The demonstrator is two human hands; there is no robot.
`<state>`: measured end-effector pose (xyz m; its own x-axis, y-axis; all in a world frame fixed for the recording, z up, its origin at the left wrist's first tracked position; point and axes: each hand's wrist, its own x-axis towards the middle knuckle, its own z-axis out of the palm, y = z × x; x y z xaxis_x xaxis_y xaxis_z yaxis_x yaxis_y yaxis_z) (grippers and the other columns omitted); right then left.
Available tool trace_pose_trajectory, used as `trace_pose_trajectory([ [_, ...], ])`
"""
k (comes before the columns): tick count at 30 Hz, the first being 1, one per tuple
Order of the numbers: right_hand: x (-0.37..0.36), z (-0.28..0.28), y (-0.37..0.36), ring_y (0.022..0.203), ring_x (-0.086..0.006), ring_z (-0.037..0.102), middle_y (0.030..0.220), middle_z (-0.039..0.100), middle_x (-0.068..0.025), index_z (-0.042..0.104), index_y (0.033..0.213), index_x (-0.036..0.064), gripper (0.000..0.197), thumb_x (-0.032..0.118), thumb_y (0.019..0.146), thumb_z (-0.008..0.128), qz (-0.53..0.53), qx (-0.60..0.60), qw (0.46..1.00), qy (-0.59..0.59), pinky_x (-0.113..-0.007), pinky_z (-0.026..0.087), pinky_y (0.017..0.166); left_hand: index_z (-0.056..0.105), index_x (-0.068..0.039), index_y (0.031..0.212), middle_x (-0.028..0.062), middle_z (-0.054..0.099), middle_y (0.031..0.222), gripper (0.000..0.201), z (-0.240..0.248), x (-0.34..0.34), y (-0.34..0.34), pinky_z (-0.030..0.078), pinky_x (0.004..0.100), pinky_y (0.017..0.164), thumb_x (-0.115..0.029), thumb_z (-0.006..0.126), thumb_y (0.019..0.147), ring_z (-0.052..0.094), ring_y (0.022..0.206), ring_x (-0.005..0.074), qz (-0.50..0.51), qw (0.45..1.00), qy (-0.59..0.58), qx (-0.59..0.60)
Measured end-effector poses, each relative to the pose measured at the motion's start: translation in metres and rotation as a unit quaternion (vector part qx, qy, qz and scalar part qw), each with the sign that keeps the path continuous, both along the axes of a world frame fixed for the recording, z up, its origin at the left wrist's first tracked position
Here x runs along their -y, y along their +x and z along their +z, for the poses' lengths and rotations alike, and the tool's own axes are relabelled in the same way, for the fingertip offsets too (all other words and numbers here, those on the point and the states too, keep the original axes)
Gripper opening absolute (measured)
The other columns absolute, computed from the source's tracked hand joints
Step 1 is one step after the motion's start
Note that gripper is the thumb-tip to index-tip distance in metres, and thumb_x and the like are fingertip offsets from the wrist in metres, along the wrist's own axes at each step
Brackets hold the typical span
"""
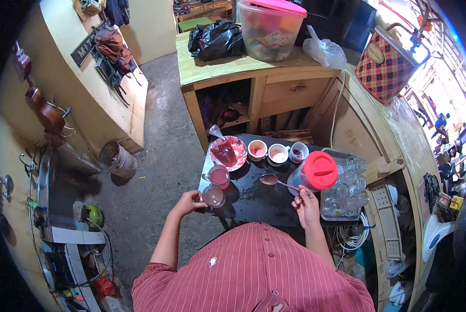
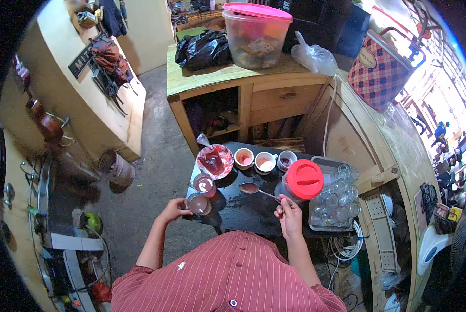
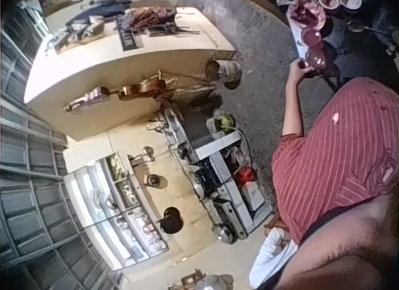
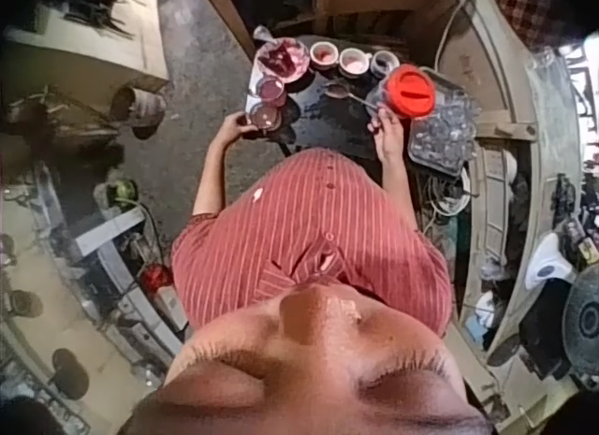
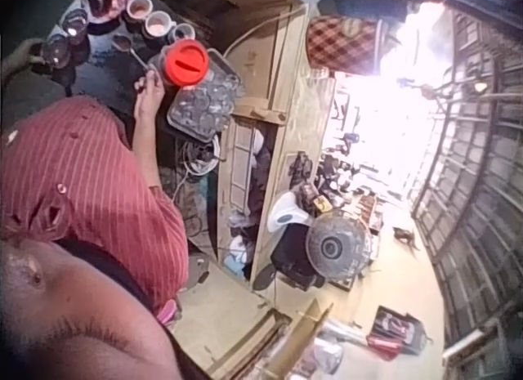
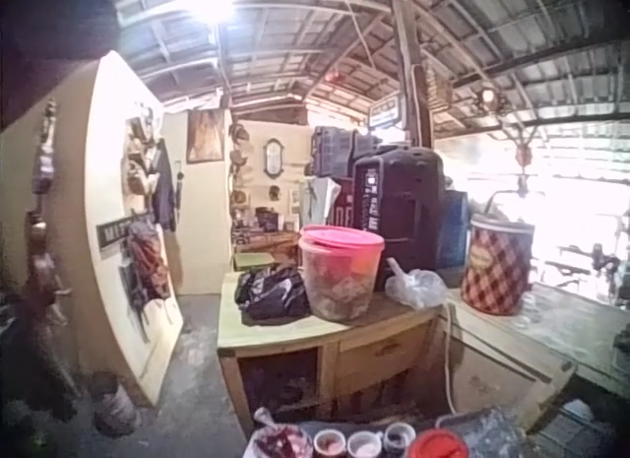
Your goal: Preparing a red flavored drink in a glass with ice and syrup.
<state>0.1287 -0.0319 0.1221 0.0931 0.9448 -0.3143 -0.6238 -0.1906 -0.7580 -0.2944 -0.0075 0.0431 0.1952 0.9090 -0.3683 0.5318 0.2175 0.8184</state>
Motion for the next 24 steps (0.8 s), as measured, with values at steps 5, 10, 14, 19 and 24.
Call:
trace_pose_trajectory([
  [5,0.011,0.008,0.007,0.067,-0.0099,0.050,0.077,0.055,0.0028,0.063,0.107,0.0059,0.021,0.020,0.092,0.063,-0.020,-0.057,0.998,-0.008,-0.028,0.044,0.063,0.059,-0.002,0.096,0.0078,0.064,0.083,0.042,0.028,0.005,0.004,0.049,0.0346,0.067,-0.013,0.084,0.063,0.060,0.074,0.0177,-0.002,0.995,0.053,-0.083],
  [10,0.020,0.020,0.018,0.076,-0.0125,0.053,0.084,0.060,-0.0012,0.064,0.108,0.0089,0.021,0.021,0.092,0.063,-0.030,-0.124,0.992,-0.016,-0.031,0.048,0.073,0.054,-0.003,0.104,0.0157,0.060,0.100,0.041,0.104,0.000,0.041,0.047,0.0398,0.081,0.002,0.068,0.066,0.059,0.091,0.0310,0.140,0.937,0.255,-0.195],
  [14,0.033,0.024,0.037,0.078,-0.0127,0.057,0.086,0.061,-0.0020,0.063,0.110,0.0085,0.022,0.019,0.091,0.064,-0.061,-0.203,0.977,-0.007,-0.031,0.049,0.075,0.050,-0.002,0.092,0.0154,0.058,0.098,0.032,0.140,-0.025,0.093,0.043,0.0424,0.085,0.009,0.056,0.063,0.056,0.095,0.0341,0.153,0.875,0.448,-0.105],
  [19,0.062,0.016,0.077,0.079,-0.0129,0.061,0.088,0.063,-0.0031,0.063,0.111,0.0079,0.021,0.013,0.090,0.063,-0.143,-0.293,0.945,-0.013,-0.030,0.051,0.076,0.051,-0.003,0.088,0.0147,0.058,0.091,0.027,0.142,-0.045,0.178,0.045,0.0400,0.080,0.010,0.059,0.066,0.056,0.087,0.0323,0.046,0.842,0.537,0.025],
  [24,0.092,-0.001,0.115,0.081,-0.0149,0.063,0.092,0.064,-0.0047,0.061,0.111,0.0072,0.023,0.005,0.089,0.061,-0.238,-0.337,0.910,-0.047,-0.031,0.053,0.078,0.051,-0.005,0.089,0.0118,0.059,0.089,0.026,0.135,-0.045,0.263,0.046,0.0394,0.073,0.007,0.062,0.068,0.058,0.081,0.0299,-0.072,0.808,0.574,0.114],
])
